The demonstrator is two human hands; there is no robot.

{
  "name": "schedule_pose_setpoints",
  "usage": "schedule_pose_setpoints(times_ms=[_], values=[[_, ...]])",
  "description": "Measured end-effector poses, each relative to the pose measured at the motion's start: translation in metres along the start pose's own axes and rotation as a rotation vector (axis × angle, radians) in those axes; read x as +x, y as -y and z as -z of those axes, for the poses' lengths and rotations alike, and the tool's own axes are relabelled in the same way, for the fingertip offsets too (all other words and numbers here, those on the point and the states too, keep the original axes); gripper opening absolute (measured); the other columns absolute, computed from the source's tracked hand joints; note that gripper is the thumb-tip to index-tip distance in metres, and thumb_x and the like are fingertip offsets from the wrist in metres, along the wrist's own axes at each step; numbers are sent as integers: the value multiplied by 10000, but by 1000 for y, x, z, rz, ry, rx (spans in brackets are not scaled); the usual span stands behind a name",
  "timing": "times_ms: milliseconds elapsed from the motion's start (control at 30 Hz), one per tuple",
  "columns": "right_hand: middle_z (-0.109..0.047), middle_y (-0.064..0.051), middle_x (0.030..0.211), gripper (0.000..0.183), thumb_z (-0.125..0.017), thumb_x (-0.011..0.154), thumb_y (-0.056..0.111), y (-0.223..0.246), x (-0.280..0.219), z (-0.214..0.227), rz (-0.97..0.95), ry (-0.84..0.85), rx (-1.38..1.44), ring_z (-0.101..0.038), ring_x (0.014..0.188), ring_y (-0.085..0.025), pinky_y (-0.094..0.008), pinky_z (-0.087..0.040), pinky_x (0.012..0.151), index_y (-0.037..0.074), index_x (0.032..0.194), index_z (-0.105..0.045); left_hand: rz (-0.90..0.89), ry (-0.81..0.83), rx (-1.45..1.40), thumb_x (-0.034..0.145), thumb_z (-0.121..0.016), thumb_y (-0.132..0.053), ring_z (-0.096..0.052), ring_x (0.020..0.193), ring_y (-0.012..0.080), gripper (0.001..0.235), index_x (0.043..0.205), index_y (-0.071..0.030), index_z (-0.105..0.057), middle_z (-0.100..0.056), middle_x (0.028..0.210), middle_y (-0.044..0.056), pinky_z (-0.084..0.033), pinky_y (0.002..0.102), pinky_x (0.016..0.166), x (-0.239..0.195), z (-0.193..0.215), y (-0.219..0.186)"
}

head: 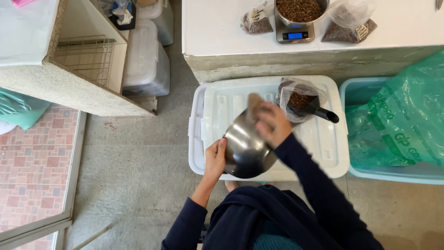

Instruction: Weighing and bagging roasted coffee beans using a digital scale and a scoop

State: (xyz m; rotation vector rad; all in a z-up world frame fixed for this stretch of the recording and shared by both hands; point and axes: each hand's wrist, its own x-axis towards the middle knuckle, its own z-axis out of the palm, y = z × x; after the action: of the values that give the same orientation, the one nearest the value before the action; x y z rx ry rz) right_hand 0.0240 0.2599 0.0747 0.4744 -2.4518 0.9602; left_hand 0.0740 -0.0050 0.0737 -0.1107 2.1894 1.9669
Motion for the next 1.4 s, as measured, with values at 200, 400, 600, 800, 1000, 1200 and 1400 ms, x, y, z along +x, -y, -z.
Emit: schedule_pose_setpoints(times_ms=[200, 400, 600, 800, 1000, 1200, 1400], values=[[-591, -301, 1386, 395, -555, 1016, 175, -141, -84, -47, -770, -243, 557, -463, 1399, -421, -484, -302, 1240, -27, 1341, -650, 402, -492, -830, 1052, -607, -331, -639, 1027, 295, 461, 1221, 98, -592, -646, 1089, 239, -560, 492, 912, -19, -24, -93], [-438, -238, 1518, 285, -604, 1010, 334, 40, -138, -89, -20, -255, -76, -313, 1453, -551, -617, -259, 1181, 99, 1145, -688, 454, -532, -1019, 1099, -506, -384, -674, 1107, 395, 538, 1334, 98, -556, -660, 1227, 289, -554, 543, 968, 20, -35, -36], [-670, -152, 1339, 279, -565, 971, 342, 47, 13, -50, 155, -21, 308, -594, 1259, -476, -580, -382, 1111, 129, 1000, -742, 285, -197, -279, 1061, -512, -560, -574, 515, 115, 604, 741, -79, -687, -579, 620, 7, -471, 254, 435, 1, -21, 44], [-562, -238, 1405, 331, -634, 945, 370, 67, -48, -66, 116, -112, 96, -456, 1327, -584, -652, -371, 1102, 111, 1132, -722, 389, -502, -477, 943, -656, -639, -612, 919, 294, 707, 1141, 37, -601, -633, 996, 215, -541, 489, 837, -8, -19, -43], [-448, -348, 1495, 500, -329, 1102, 287, 14, -105, -56, -335, -270, 376, -381, 1383, -572, -638, -321, 1153, -34, 1408, -559, 468, -324, -650, 982, -692, -475, -697, 602, 236, 470, 918, -12, -635, -671, 750, 131, -610, 424, 543, -5, 42, -106], [-636, -189, 1347, 404, -579, 959, 453, 71, -20, -54, -1, -124, -15, -584, 1265, -474, -575, -431, 1082, 149, 1174, -736, 476, -198, -275, 898, -731, -647, -561, 605, 145, 613, 1076, -93, -538, -547, 746, 58, -450, 304, 473, 19, 31, -16], [-584, -69, 1490, 696, -172, 1030, 601, 124, -40, -92, 310, 0, -141, -461, 1414, -472, -631, -241, 1167, 186, 1316, -652, 401, -245, -340, 960, -674, -444, -595, 784, 216, 487, 1171, -27, -537, -605, 902, 140, -525, 372, 688, 20, 13, 1]])
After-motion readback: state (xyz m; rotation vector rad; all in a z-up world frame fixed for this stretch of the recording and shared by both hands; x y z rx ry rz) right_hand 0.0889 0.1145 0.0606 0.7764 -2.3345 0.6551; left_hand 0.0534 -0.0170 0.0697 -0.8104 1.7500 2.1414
